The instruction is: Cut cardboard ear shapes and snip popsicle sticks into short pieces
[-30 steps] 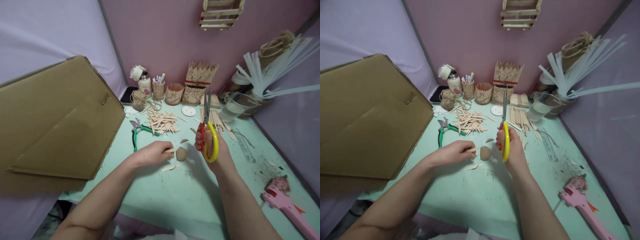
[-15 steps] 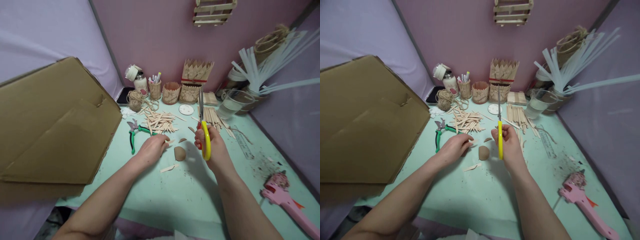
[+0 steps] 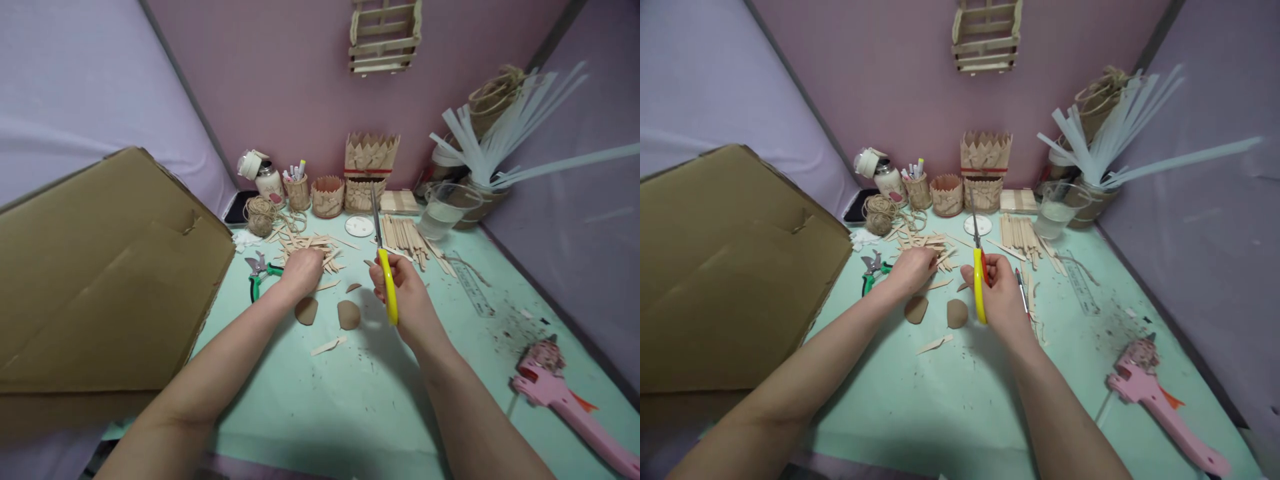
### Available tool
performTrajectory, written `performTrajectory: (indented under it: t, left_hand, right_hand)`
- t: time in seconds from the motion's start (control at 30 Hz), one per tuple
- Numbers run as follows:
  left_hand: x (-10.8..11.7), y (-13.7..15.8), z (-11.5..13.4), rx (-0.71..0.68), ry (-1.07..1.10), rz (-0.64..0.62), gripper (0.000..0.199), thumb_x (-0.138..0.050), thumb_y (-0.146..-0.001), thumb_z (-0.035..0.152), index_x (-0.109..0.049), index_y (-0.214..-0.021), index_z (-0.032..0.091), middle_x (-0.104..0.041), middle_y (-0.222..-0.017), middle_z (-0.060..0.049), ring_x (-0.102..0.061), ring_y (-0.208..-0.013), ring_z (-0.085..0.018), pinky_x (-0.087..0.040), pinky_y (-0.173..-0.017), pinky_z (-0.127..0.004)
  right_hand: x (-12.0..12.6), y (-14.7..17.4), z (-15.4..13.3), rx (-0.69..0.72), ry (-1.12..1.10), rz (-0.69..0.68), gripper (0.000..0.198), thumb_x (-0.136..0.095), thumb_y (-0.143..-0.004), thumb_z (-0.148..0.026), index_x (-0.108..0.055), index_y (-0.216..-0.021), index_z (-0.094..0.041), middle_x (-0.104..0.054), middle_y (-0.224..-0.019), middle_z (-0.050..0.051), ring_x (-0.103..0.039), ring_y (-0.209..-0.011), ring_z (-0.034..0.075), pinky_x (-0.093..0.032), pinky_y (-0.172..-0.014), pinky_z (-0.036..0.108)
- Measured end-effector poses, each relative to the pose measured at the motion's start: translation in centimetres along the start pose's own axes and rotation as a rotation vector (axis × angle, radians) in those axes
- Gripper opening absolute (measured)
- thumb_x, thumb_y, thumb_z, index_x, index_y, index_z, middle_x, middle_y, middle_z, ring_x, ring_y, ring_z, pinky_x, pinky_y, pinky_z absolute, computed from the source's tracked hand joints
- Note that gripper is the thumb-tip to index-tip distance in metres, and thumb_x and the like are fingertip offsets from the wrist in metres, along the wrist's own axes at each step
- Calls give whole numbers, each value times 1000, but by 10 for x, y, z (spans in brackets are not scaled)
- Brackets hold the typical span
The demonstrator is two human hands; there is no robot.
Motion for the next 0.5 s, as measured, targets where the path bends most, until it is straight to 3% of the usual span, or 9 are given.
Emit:
performTrajectory:
  t: [0.17, 0.27, 0.33, 0.4, 0.5]
  left_hand:
    - [12, 8, -2, 35, 74, 47, 24, -42, -85, 20, -66, -85, 16, -67, -88, -12, -59, -87, -25, -39, -75, -32]
    - [21, 24, -2, 76, 418, 111, 18, -49, -83, 27, -65, -81, 18, -67, -86, -6, -57, -82, -21, -40, -72, -29]
    - [15, 38, 0, 130, 731, 46, 17, -53, -80, 33, -62, -79, 18, -64, -78, -3, -54, -71, -16, -39, -65, -26]
    - [2, 52, 9, 162, 988, -111, 20, -57, -78, 37, -59, -80, 17, -57, -68, 1, -48, -58, -12, -35, -55, -24]
    - [-10, 70, 28, 119, 1122, -250, 20, -58, -77, 36, -59, -79, 16, -52, -63, 3, -42, -54, -9, -31, -52, -22]
  right_hand:
    - [0, 0, 1, -3, -30, -14, 40, -73, -69, -51, -52, -89, -23, -55, -77, -5, -47, -53, 8, -42, -54, 24]
    - [0, -1, 6, -38, -59, -12, 39, -76, -67, -48, -53, -88, -23, -58, -74, -5, -48, -51, 8, -39, -52, 23]
    - [-1, -2, 11, -79, -77, -16, 39, -77, -66, -47, -53, -86, -23, -55, -67, -7, -45, -47, 8, -35, -47, 22]
    - [-3, -3, 14, -108, -86, -30, 39, -77, -66, -46, -51, -84, -22, -51, -60, -9, -41, -42, 8, -29, -42, 22]
    - [-9, -1, 15, -121, -80, -81, 40, -78, -65, -42, -47, -82, -22, -53, -56, -9, -40, -41, 8, -27, -40, 22]
Point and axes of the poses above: each hand's wrist, its own y-axis away from the middle knuckle, its own x-axis out of the back of the hand, z = x × y, the point moved 6 cm from there along -y, towards the middle knuckle
